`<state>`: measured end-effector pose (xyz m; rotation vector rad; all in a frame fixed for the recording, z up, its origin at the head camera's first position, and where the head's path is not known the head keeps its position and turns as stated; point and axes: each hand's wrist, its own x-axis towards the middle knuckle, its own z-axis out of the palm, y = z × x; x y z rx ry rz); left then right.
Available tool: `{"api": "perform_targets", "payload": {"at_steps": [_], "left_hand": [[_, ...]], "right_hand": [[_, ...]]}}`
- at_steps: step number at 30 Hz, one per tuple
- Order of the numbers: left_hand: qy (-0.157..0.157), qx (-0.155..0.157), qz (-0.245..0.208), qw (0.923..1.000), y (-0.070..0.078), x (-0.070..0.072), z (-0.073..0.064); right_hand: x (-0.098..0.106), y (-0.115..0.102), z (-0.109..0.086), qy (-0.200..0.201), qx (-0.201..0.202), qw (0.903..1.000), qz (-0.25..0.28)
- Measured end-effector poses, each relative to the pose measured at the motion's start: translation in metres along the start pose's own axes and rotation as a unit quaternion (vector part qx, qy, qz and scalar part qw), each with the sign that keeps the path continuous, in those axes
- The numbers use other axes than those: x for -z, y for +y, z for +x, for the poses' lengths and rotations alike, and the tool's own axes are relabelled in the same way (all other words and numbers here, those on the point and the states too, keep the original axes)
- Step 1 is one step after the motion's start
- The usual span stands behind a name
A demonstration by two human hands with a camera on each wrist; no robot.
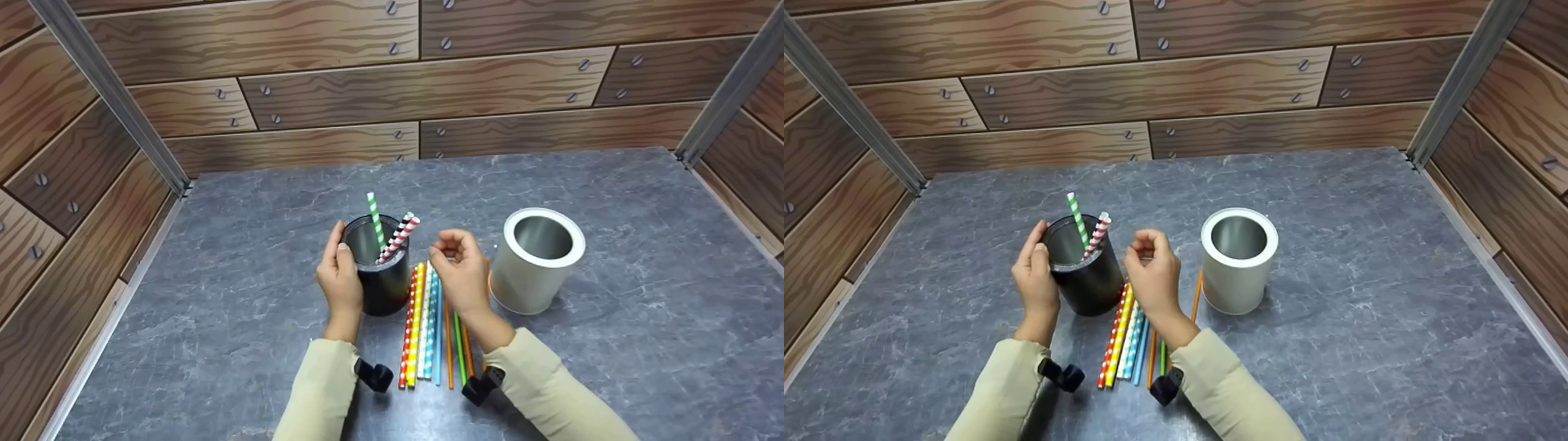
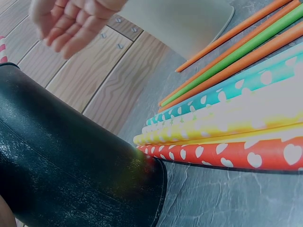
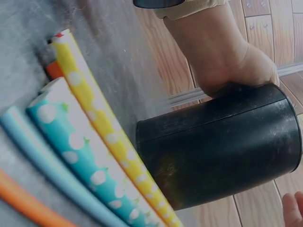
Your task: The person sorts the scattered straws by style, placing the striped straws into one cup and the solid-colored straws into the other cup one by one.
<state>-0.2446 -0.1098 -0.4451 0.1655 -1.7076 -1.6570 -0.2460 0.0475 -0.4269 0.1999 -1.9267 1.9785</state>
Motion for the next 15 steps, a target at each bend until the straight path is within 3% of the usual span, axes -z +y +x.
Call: {"api": "perform_targets", "payload": {"at_steps": [8, 15], "left_hand": [[0.0, -0.002, -0.003, 1.0, 0.001, 0.0, 0.0], [-0.001, -0.001, 0.001, 1.0, -0.001, 0.0, 0.001]], "right_hand": [[0.011, 0.009, -0.002, 0.005, -0.044, 0.9972, -0.06], [0.016, 0.017, -0.008, -0.022, -0.086, 0.9926, -0.083]]}}
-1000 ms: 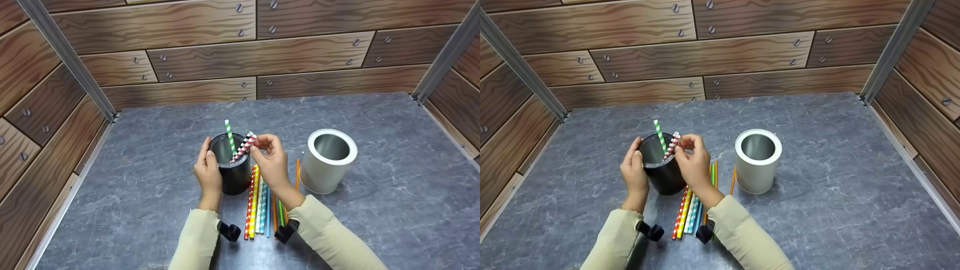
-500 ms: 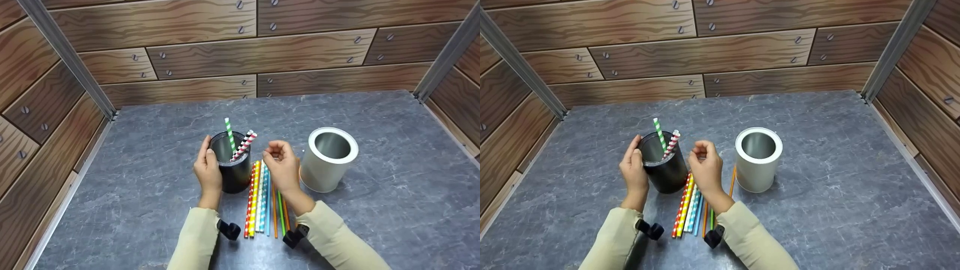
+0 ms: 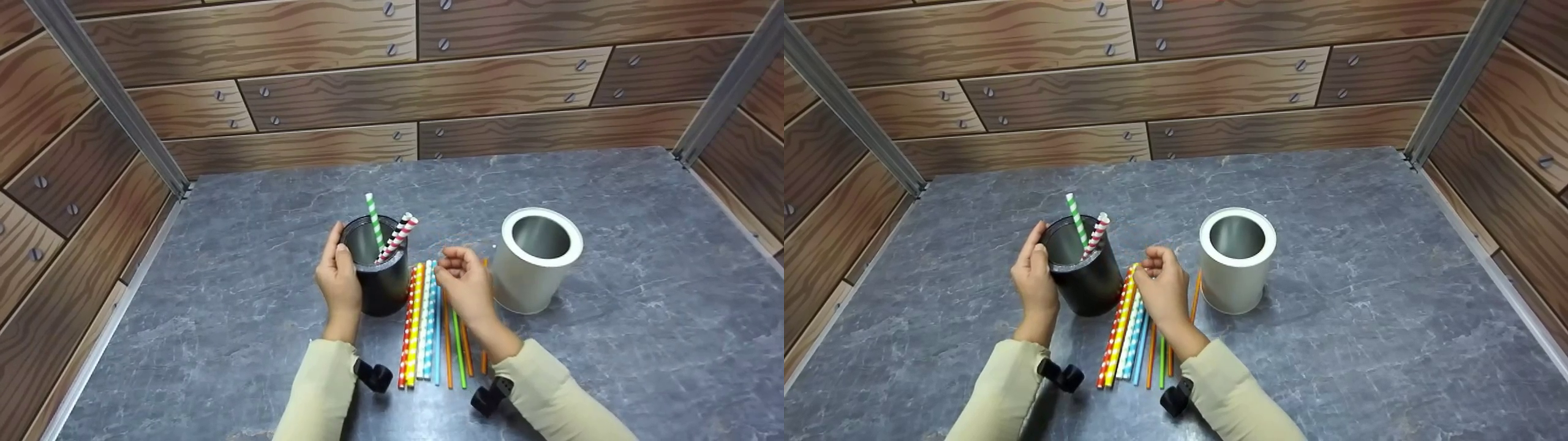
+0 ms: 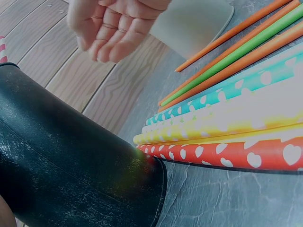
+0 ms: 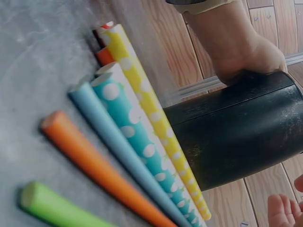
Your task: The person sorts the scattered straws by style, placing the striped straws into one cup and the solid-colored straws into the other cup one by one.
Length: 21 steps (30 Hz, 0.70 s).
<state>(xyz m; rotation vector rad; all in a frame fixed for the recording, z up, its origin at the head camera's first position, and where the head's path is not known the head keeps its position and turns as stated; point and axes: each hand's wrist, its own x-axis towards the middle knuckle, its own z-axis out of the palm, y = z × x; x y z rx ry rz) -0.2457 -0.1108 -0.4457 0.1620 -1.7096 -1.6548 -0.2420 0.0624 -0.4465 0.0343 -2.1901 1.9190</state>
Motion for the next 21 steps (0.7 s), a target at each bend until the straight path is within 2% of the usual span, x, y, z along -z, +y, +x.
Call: {"api": "perform_targets", "payload": {"at_steps": [6, 16, 21], "left_hand": [[0.003, -0.002, 0.002, 1.0, 0.001, 0.0, 0.0], [-0.004, -0.004, -0.009, 0.9999, 0.0, 0.0, -0.001], [-0.002, -0.003, -0.008, 1.0, 0.0, 0.0, -0.001]], "right_hand": [[0.003, 0.007, -0.004, -0.033, -0.036, 0.9979, -0.044], [0.006, 0.019, -0.012, -0.083, -0.085, 0.9875, -0.104], [0.008, 0.024, -0.012, -0.121, -0.103, 0.9771, -0.141]]}}
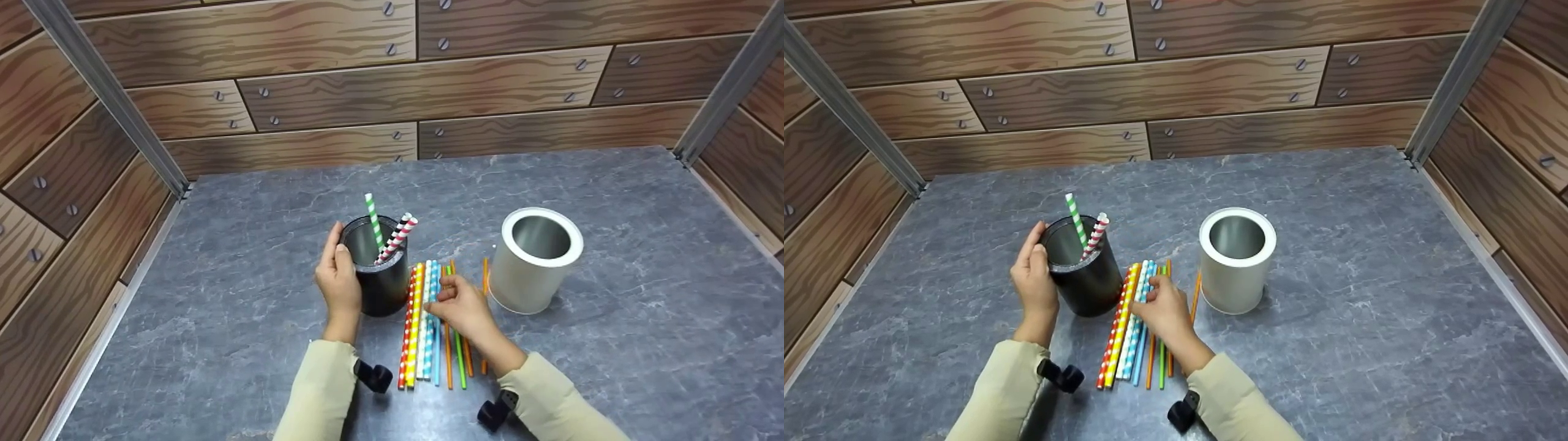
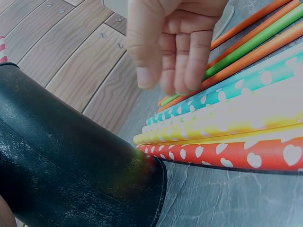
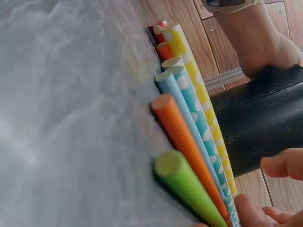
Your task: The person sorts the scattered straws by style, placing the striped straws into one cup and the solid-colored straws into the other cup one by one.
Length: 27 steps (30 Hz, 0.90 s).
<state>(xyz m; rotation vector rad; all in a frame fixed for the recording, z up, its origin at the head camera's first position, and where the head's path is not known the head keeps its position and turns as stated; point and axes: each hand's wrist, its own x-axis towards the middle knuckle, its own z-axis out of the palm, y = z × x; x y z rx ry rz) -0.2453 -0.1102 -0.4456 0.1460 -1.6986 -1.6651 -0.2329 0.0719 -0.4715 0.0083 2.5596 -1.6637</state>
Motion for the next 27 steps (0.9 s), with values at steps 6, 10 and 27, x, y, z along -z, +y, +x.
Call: {"api": "perform_targets", "payload": {"at_steps": [6, 10, 27], "left_hand": [[0.002, 0.001, 0.009, 1.0, -0.001, 0.0, 0.0], [0.003, 0.005, 0.008, 0.9999, -0.001, 0.0, 0.0], [0.007, 0.003, 0.01, 0.9999, 0.001, 0.0, 0.0]], "right_hand": [[0.0, 0.0, 0.001, -0.028, -0.014, 0.998, -0.055], [-0.002, -0.002, 0.001, -0.031, -0.01, 0.9959, -0.084], [-0.01, -0.007, 0.006, -0.041, 0.044, 0.9798, -0.191]]}}
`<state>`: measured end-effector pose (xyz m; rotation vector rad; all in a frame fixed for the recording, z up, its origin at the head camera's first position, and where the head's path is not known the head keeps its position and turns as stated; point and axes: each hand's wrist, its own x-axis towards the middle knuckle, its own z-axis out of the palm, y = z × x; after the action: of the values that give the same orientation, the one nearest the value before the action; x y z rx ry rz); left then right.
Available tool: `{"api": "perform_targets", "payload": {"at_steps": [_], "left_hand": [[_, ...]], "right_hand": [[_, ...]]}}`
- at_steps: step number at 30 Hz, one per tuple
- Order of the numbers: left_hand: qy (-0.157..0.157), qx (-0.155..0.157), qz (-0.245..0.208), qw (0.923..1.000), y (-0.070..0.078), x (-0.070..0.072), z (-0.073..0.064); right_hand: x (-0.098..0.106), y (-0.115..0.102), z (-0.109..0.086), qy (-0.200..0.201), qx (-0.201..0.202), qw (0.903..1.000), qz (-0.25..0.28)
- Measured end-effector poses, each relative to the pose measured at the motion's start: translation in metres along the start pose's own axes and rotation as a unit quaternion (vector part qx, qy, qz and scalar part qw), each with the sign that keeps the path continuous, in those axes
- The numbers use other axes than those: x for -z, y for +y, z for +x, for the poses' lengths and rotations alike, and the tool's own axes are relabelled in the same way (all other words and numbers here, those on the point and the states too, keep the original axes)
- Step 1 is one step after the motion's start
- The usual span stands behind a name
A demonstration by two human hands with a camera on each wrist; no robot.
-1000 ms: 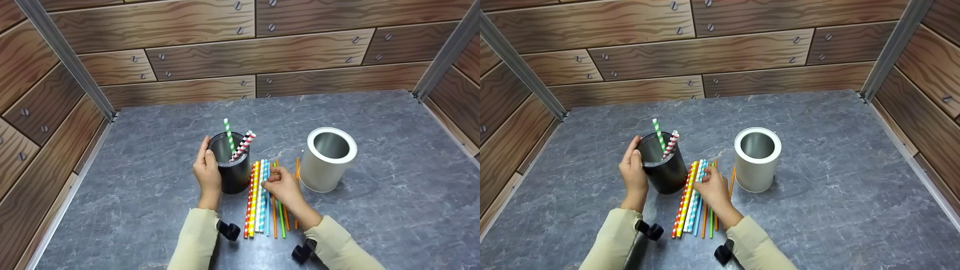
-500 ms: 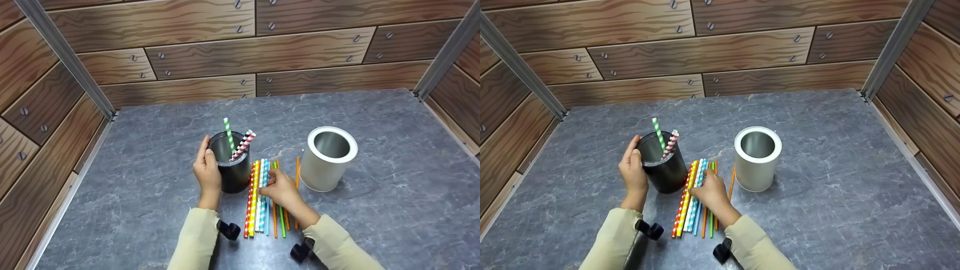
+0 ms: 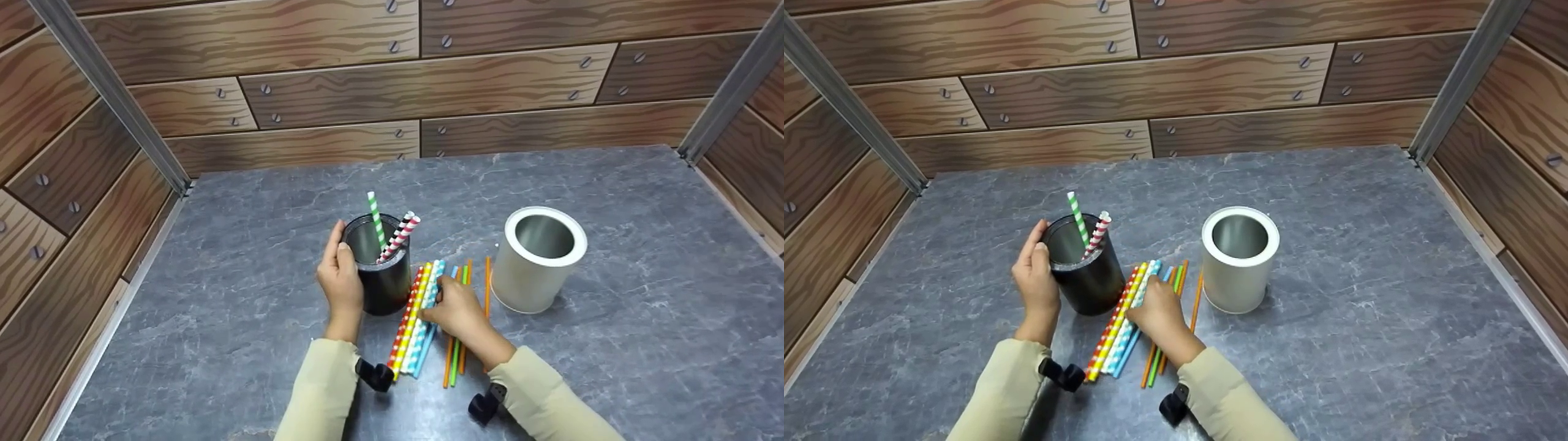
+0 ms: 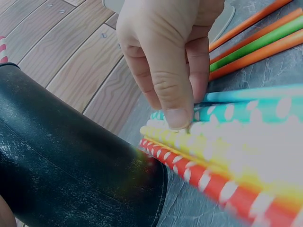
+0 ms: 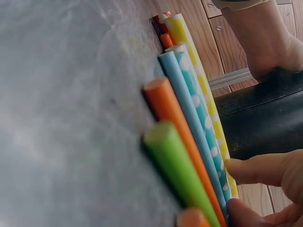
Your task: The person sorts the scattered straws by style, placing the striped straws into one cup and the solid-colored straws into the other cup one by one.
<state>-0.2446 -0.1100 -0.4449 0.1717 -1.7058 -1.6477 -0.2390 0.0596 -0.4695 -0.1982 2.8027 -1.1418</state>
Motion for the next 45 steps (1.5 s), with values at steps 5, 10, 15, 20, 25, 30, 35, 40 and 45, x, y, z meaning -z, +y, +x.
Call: {"api": "perform_targets", "payload": {"at_steps": [5, 10, 15, 20, 25, 30, 35, 40, 45], "left_hand": [[-0.007, -0.002, -0.001, 1.0, 0.001, -0.001, 0.001], [-0.01, -0.005, 0.006, 0.9999, 0.002, -0.002, 0.002], [-0.006, -0.01, 0.002, 0.9999, 0.004, -0.002, 0.003], [-0.011, -0.007, 0.008, 0.9999, 0.005, -0.002, 0.003], [-0.013, -0.004, 0.004, 0.9999, 0.004, -0.002, 0.002], [-0.01, -0.004, -0.004, 0.9999, 0.004, -0.002, 0.001], [-0.005, -0.004, -0.001, 1.0, 0.003, -0.002, 0.001], [-0.003, -0.003, -0.011, 0.9999, 0.002, -0.001, 0.001], [-0.004, 0.0, -0.014, 0.9999, 0.001, 0.0, 0.0]], "right_hand": [[0.004, 0.0, 0.002, -0.015, -0.002, 0.9994, -0.03], [0.01, 0.0, 0.004, -0.027, -0.002, 0.9981, -0.055], [0.015, -0.001, 0.005, -0.049, -0.011, 0.9954, -0.082], [0.015, -0.003, 0.005, -0.046, 0.006, 0.9904, -0.13], [0.011, -0.004, 0.002, -0.037, 0.034, 0.9843, -0.169], [0.01, -0.004, 0.001, -0.042, 0.042, 0.9809, -0.185], [0.012, -0.005, 0.003, -0.055, 0.032, 0.9802, -0.188], [0.015, -0.003, 0.007, -0.077, -0.003, 0.9854, -0.152], [0.018, 0.001, 0.009, -0.098, -0.036, 0.9896, -0.099]]}}
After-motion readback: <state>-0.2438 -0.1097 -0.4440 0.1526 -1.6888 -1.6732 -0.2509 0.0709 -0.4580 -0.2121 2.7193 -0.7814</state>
